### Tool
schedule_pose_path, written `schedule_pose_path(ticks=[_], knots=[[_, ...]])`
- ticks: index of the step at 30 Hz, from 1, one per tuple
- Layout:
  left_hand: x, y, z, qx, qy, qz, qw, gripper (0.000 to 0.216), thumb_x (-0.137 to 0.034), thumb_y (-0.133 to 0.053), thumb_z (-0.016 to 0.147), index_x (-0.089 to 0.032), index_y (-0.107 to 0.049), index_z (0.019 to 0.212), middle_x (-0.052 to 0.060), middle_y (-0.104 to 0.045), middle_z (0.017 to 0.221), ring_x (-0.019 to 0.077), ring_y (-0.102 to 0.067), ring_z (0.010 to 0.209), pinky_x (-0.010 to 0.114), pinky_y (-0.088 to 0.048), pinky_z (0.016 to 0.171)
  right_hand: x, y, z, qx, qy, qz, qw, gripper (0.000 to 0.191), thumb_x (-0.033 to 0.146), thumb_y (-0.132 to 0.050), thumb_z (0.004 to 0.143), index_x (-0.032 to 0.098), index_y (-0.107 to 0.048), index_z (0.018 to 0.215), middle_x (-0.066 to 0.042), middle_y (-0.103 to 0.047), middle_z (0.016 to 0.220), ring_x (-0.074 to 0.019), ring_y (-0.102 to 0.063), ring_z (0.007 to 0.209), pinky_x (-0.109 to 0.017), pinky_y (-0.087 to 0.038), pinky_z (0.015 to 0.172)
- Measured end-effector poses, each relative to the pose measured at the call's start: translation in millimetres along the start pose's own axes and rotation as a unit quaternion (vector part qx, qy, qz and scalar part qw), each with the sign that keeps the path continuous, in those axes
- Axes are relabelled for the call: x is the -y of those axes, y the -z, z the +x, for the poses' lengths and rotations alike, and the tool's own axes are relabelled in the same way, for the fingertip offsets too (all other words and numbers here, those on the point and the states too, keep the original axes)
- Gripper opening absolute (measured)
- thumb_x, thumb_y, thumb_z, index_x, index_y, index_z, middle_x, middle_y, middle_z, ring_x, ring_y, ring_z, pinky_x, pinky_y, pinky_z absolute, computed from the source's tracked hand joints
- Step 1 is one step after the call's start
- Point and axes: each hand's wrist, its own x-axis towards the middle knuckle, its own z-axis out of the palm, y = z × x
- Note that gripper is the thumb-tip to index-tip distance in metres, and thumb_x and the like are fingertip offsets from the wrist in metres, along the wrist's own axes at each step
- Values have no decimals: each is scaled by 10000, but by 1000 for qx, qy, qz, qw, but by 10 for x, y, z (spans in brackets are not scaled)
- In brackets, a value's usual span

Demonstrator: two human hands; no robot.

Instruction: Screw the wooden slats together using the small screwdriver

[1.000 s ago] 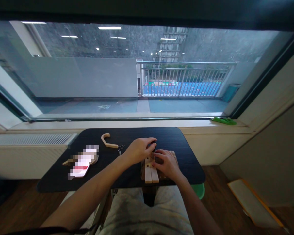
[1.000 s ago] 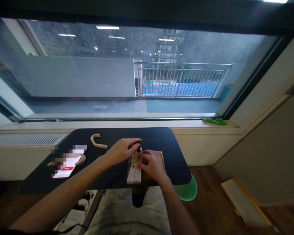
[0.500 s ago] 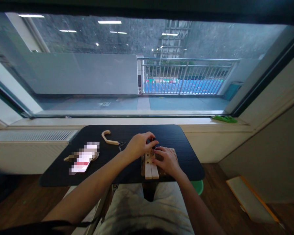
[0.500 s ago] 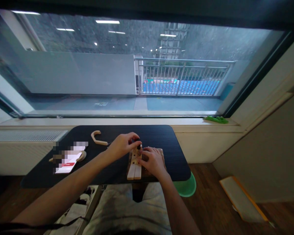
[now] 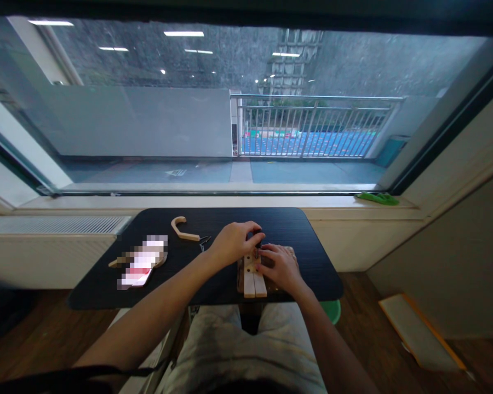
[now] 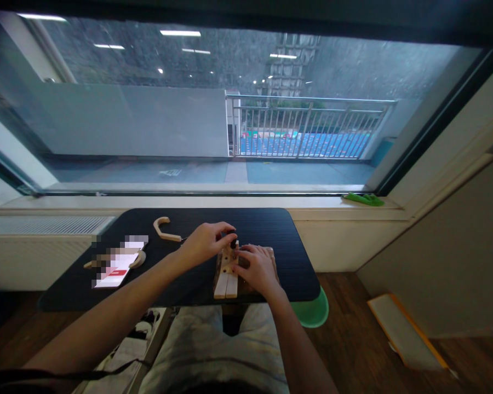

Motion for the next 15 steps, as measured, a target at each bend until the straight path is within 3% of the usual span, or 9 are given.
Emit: schedule_pose_path(ticks=[15], knots=[[-3, -10, -10, 12, -4, 11, 1000, 356, -323, -524, 936, -157, -713, 1186, 78, -784, 920, 205, -715, 768, 283, -530, 743, 8, 11, 1, -3, 5, -5, 1000, 300, 377, -751, 814, 307, -738, 1105, -50, -688, 1224, -260, -604, 1143, -433, -426, 1003]])
